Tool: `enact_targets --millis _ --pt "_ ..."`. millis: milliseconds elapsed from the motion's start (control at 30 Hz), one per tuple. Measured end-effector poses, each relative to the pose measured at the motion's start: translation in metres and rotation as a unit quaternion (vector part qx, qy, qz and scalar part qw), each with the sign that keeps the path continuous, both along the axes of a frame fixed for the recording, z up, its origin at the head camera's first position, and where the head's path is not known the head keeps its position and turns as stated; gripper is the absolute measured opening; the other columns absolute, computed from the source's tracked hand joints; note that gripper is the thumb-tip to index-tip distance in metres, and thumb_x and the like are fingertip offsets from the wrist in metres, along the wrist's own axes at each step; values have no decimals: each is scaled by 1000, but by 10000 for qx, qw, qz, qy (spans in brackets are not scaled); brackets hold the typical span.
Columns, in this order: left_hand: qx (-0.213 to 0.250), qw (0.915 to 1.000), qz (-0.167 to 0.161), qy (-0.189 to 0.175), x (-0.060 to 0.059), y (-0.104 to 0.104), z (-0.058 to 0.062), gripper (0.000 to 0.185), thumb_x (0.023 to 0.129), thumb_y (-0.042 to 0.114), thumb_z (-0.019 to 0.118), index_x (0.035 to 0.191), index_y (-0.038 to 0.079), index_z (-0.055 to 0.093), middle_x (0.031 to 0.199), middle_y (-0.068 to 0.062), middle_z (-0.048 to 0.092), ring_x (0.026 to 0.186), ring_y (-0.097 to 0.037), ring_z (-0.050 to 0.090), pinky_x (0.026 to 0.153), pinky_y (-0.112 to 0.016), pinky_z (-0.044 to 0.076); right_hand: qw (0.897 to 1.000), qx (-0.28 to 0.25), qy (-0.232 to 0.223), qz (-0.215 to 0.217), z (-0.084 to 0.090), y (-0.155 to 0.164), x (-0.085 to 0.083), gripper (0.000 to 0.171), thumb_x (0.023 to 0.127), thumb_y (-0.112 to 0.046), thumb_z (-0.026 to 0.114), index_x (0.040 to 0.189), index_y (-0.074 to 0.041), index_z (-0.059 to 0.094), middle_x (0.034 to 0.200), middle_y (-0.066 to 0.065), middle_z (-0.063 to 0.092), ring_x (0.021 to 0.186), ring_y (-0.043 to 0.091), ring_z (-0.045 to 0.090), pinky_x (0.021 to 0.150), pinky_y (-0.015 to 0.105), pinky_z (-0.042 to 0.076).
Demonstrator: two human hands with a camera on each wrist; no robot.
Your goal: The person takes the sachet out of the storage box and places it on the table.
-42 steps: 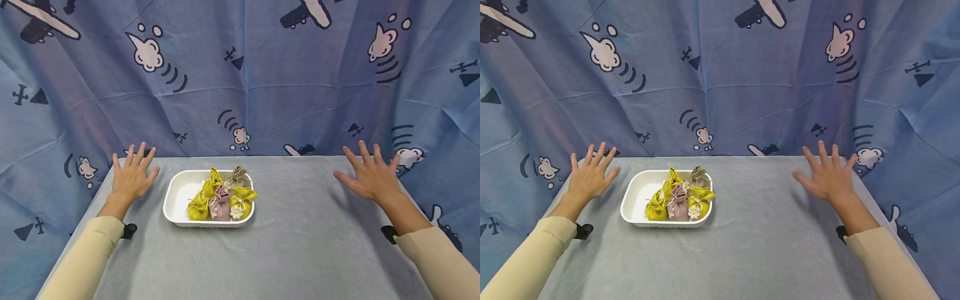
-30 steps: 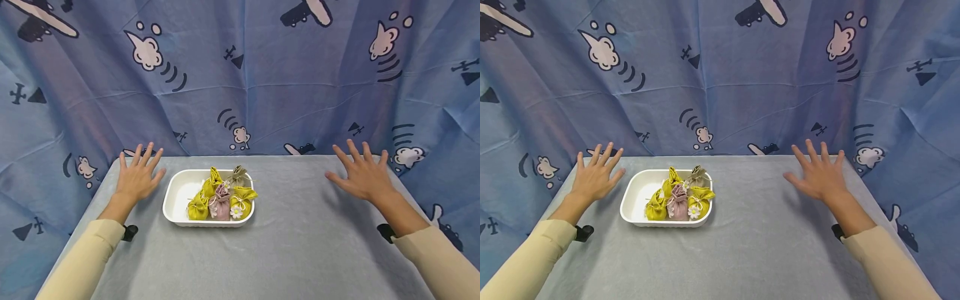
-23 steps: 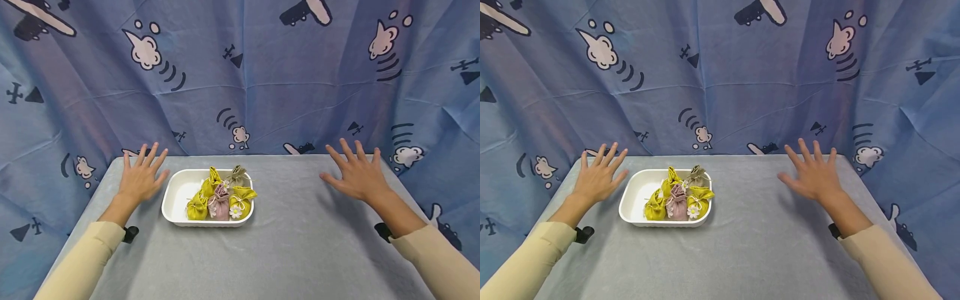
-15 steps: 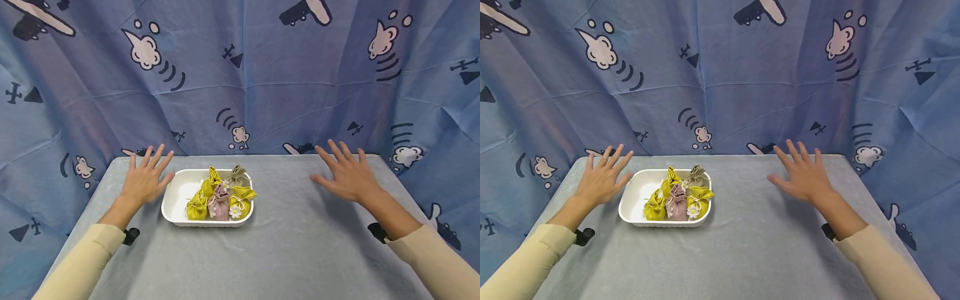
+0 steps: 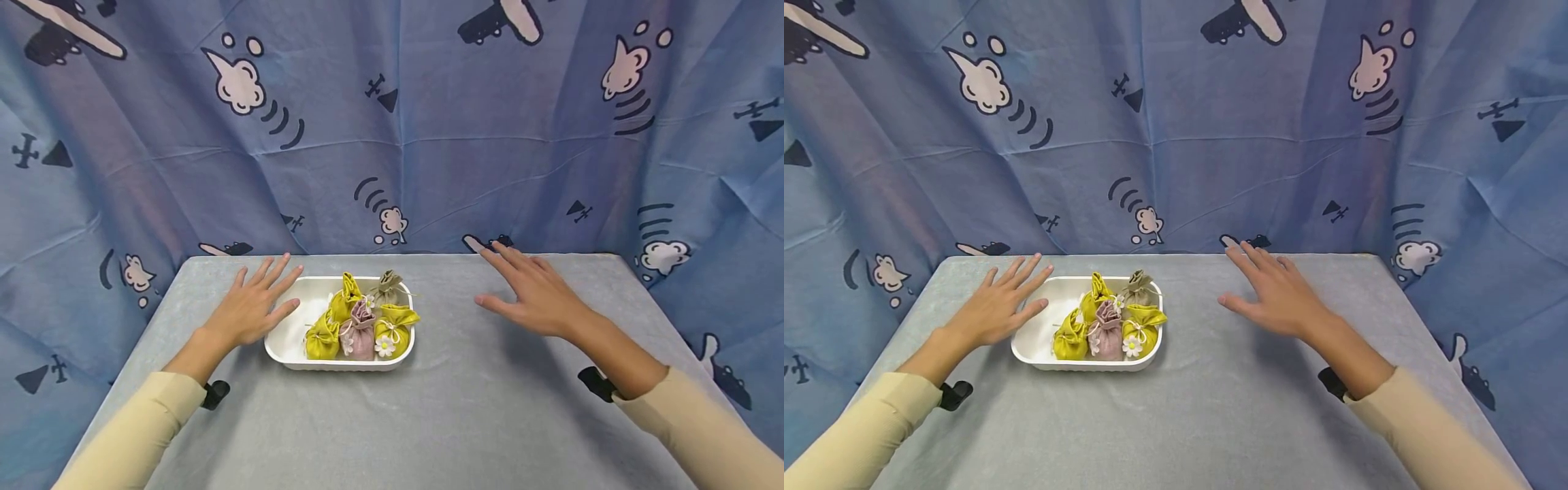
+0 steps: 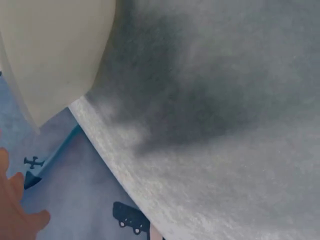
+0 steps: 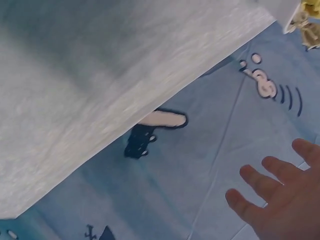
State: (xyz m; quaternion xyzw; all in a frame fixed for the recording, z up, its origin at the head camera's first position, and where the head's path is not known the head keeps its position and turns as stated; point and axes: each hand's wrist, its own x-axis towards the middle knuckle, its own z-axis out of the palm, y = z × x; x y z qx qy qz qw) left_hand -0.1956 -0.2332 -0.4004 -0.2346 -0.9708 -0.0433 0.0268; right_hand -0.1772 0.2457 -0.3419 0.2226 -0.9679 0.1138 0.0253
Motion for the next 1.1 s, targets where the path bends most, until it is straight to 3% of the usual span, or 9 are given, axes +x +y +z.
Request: enact_targets --millis 300,600,833,1100 --pt "180 9989 -311 -312 5 4 -19 64 104 51 40 159 20 29 165 -13 18 149 -41 18 112 -71 17 9911 -992 -866 218 3 -25 1 75 97 -54 55 158 -20 28 157 11 38 139 36 42 107 64 36" --pt "283 9979 -490 -328 7 5 -26 64 104 49 42 158 18 29 165 -13 16 148 -42 21 112 -69 22 9774 -1752 -968 679 0 -45 5 66 99 -45 59 155 -21 37 154 5 44 135 29 48 101 61 44" --pt "396 9976 -564 -103 6 4 -32 61 104 42 44 157 14 32 164 -15 20 148 -41 21 112 -65 27 9540 -2333 -1612 974 -10 -64 7 54 104 -39 52 152 -17 41 152 3 46 135 26 49 106 55 42" --pt "425 9975 -563 -77 7 4 -35 59 104 37 45 157 15 33 165 -15 18 149 -40 19 114 -64 24 9399 -2601 -1815 1264 -27 -84 5 53 104 -35 52 150 -10 44 150 9 48 131 31 52 107 52 42"
